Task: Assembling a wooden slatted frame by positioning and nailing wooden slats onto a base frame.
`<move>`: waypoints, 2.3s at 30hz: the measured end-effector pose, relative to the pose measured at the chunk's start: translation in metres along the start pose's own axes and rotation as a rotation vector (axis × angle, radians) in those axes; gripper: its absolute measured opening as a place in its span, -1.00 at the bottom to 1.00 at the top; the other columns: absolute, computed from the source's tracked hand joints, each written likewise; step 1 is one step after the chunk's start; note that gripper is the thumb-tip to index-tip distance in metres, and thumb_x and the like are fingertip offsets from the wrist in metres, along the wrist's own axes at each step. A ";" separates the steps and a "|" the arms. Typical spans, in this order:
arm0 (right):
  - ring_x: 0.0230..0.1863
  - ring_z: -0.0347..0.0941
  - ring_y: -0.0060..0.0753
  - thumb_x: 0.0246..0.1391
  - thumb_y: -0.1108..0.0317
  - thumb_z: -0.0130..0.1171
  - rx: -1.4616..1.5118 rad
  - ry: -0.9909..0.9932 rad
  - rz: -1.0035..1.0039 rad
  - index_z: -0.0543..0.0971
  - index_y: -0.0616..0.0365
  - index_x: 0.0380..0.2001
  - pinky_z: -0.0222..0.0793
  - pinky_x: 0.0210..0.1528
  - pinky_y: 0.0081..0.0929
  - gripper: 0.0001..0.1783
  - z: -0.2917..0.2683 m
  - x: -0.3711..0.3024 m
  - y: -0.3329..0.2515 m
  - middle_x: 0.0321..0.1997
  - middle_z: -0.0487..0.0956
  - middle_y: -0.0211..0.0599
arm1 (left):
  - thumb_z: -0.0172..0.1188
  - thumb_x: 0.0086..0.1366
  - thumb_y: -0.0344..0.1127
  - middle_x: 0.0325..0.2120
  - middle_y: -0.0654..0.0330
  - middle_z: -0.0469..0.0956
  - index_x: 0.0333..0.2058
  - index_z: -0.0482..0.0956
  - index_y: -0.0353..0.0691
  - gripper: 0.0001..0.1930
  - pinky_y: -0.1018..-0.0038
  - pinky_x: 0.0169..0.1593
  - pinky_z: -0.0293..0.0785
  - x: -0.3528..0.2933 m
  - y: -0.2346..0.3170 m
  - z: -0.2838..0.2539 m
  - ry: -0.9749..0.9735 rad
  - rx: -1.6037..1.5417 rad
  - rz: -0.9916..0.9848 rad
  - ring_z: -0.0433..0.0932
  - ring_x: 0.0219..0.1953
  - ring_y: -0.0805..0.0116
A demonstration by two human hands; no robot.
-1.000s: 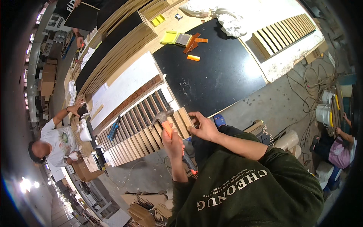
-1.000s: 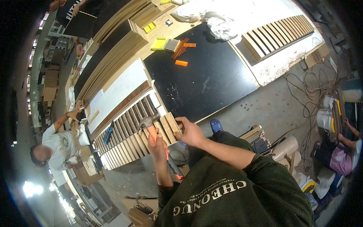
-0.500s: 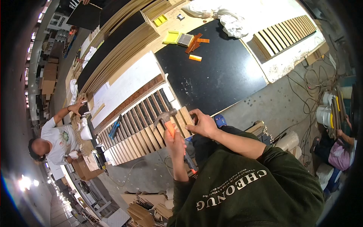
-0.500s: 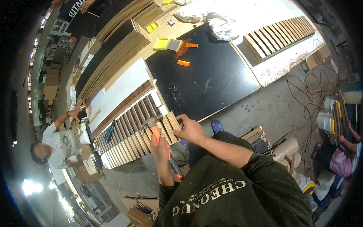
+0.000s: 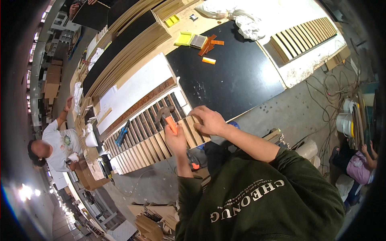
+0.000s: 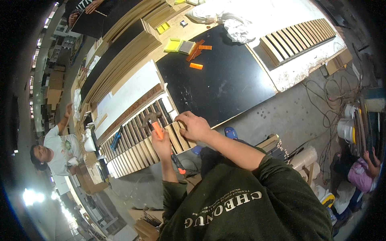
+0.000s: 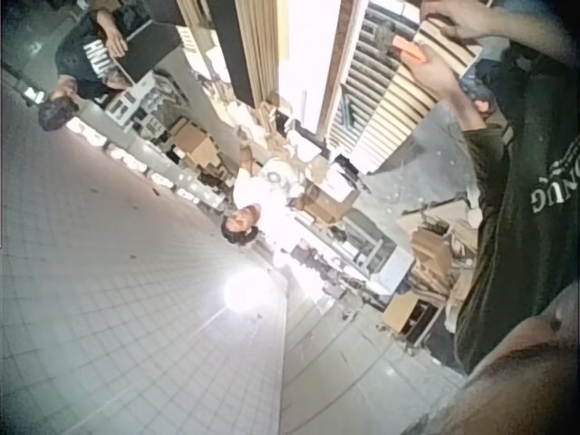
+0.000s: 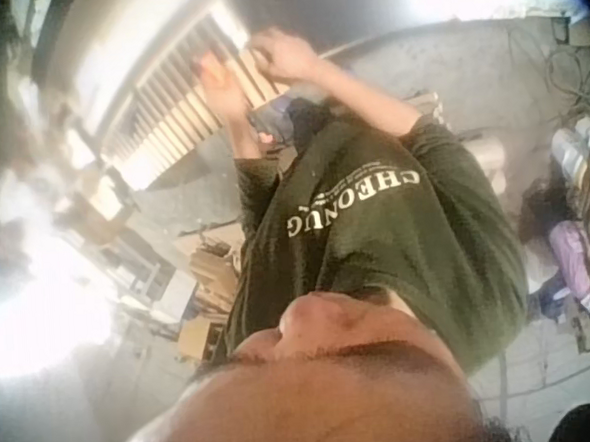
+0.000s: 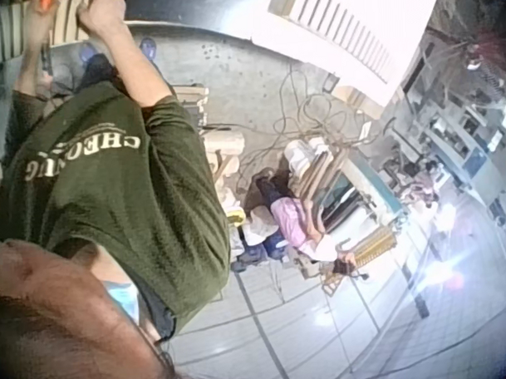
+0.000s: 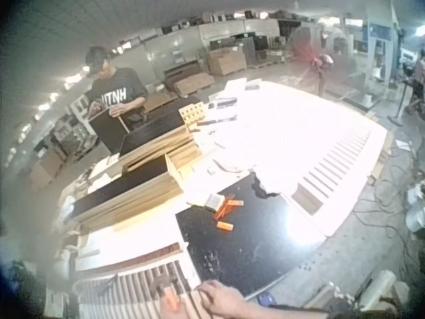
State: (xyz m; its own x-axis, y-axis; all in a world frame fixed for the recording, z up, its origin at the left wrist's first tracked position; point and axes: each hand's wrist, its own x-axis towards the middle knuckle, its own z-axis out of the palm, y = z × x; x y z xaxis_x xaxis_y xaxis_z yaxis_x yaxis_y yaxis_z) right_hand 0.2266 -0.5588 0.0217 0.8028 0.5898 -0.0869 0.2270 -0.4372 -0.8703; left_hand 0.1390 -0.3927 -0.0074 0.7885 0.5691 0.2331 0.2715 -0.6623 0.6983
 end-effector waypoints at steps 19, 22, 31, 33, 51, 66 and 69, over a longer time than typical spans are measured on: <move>-0.27 0.47 -0.17 -0.18 0.21 0.20 0.079 0.008 0.081 0.59 -0.09 -0.28 0.39 -0.16 -0.34 -0.71 0.001 0.017 0.004 -0.34 0.48 -0.24 | 0.16 0.17 -0.36 -0.50 0.22 0.41 -0.24 0.36 -0.32 -0.76 0.57 -0.63 0.41 0.003 0.005 0.001 -0.083 -0.017 -0.214 0.41 -0.63 0.51; -0.26 0.46 -0.17 -0.17 0.20 0.21 0.085 0.001 0.079 0.59 -0.09 -0.27 0.39 -0.15 -0.34 -0.71 0.001 0.018 0.005 -0.34 0.49 -0.23 | 0.16 0.17 -0.38 -0.50 0.21 0.41 -0.25 0.36 -0.33 -0.77 0.57 -0.64 0.40 0.003 0.006 0.001 -0.085 -0.019 -0.218 0.41 -0.64 0.50; -0.25 0.46 -0.17 -0.14 0.18 0.21 0.058 -0.013 0.072 0.60 -0.09 -0.28 0.38 -0.14 -0.34 -0.72 0.001 0.020 0.006 -0.33 0.49 -0.23 | 0.16 0.17 -0.37 -0.52 0.20 0.41 -0.26 0.36 -0.34 -0.77 0.56 -0.65 0.38 0.003 0.000 0.002 -0.070 0.008 -0.178 0.41 -0.65 0.50; -0.25 0.46 -0.17 -0.14 0.18 0.21 0.058 -0.022 0.073 0.60 -0.09 -0.28 0.38 -0.14 -0.33 -0.72 0.001 0.019 0.006 -0.33 0.49 -0.23 | 0.17 0.16 -0.36 -0.53 0.21 0.41 -0.26 0.36 -0.34 -0.76 0.56 -0.65 0.38 0.003 0.001 0.001 -0.067 0.011 -0.171 0.41 -0.65 0.50; -0.33 0.53 -0.24 -0.17 0.23 0.27 0.373 -0.129 0.263 0.26 -0.05 0.21 0.40 -0.18 -0.39 -0.21 -0.004 -0.027 0.021 -0.35 0.58 -0.30 | -0.12 0.35 -0.22 -0.76 0.32 0.31 -0.15 0.41 -0.27 -0.74 0.69 -0.77 0.15 -0.046 0.083 -0.027 -0.310 -0.595 -0.728 0.22 -0.83 0.60; -0.36 0.49 -0.53 -0.08 0.38 0.25 0.354 -0.093 0.222 0.31 -0.07 0.19 0.42 -0.18 -0.50 -0.31 -0.004 -0.033 0.017 -0.33 0.59 -0.29 | -0.15 0.35 -0.28 -0.74 0.33 0.26 -0.12 0.40 -0.28 -0.75 0.69 -0.75 0.12 -0.043 0.098 -0.027 -0.271 -0.528 -0.686 0.18 -0.82 0.62; -0.36 0.48 -0.54 -0.07 0.38 0.23 0.412 -0.091 0.237 0.32 -0.01 0.18 0.42 -0.18 -0.51 -0.33 -0.006 -0.035 0.017 -0.35 0.59 -0.30 | -0.14 0.34 -0.27 -0.74 0.33 0.25 -0.13 0.40 -0.28 -0.75 0.69 -0.75 0.12 -0.045 0.094 -0.028 -0.297 -0.506 -0.717 0.18 -0.82 0.61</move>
State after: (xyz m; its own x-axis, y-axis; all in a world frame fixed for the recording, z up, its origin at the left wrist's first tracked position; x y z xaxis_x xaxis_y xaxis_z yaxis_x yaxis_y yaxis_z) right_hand 0.2053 -0.5911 0.0129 0.7501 0.5717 -0.3325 -0.2086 -0.2725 -0.9393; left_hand 0.1138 -0.4668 0.0665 0.6532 0.5656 -0.5034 0.5310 0.1318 0.8370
